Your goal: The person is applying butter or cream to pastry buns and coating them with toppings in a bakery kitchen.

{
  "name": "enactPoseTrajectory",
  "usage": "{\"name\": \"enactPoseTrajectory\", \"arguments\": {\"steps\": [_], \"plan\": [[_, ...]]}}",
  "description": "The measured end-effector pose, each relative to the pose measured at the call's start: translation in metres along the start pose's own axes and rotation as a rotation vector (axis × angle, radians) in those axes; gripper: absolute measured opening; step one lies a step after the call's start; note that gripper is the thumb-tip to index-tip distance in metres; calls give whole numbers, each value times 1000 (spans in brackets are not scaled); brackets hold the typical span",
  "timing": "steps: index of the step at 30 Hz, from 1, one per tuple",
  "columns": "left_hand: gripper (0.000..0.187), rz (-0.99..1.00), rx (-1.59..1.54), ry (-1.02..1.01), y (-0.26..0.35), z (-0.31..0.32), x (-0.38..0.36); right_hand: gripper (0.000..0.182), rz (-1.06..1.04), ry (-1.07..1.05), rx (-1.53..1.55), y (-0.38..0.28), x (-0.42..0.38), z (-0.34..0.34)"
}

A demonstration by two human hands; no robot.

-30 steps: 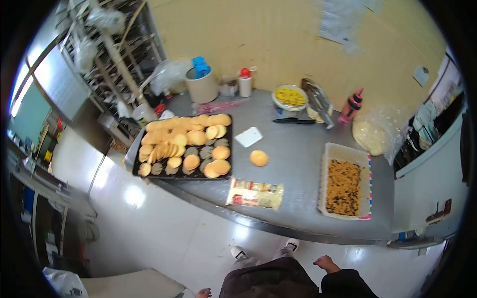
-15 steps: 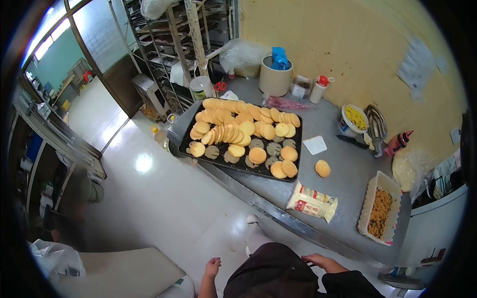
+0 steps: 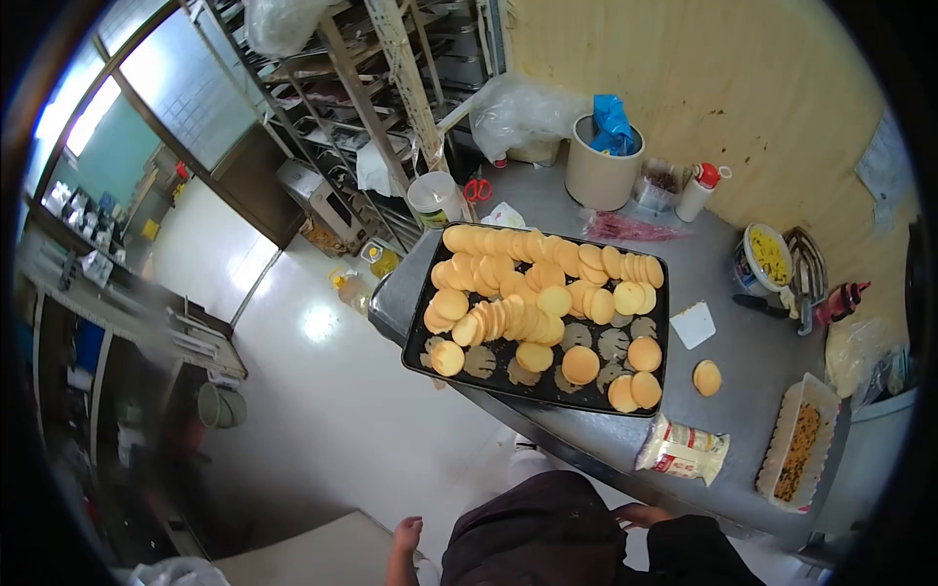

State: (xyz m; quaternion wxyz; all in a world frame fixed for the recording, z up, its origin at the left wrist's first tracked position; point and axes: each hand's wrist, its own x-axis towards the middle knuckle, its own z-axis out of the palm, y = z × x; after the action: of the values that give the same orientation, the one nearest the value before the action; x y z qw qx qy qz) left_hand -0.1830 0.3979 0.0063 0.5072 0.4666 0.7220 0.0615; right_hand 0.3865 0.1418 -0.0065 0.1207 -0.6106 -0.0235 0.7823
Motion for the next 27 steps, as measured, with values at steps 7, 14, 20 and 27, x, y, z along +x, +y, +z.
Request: {"name": "enactPoseTrajectory", "arguments": {"steps": [7,14,20,27], "plan": [[24,559,125,145,300,-29,34,49,65,116,34,-41,-37,55],[39,1145,451,37,464,-7,109,53,-88,320,429,-7,-44,115],[66,1065,824,-196,482,3,146,51,-77,388,656,18,9,198],[40,1025,792,-337,491,3,153,51,-78,472,698,-40,-3,268]]}}
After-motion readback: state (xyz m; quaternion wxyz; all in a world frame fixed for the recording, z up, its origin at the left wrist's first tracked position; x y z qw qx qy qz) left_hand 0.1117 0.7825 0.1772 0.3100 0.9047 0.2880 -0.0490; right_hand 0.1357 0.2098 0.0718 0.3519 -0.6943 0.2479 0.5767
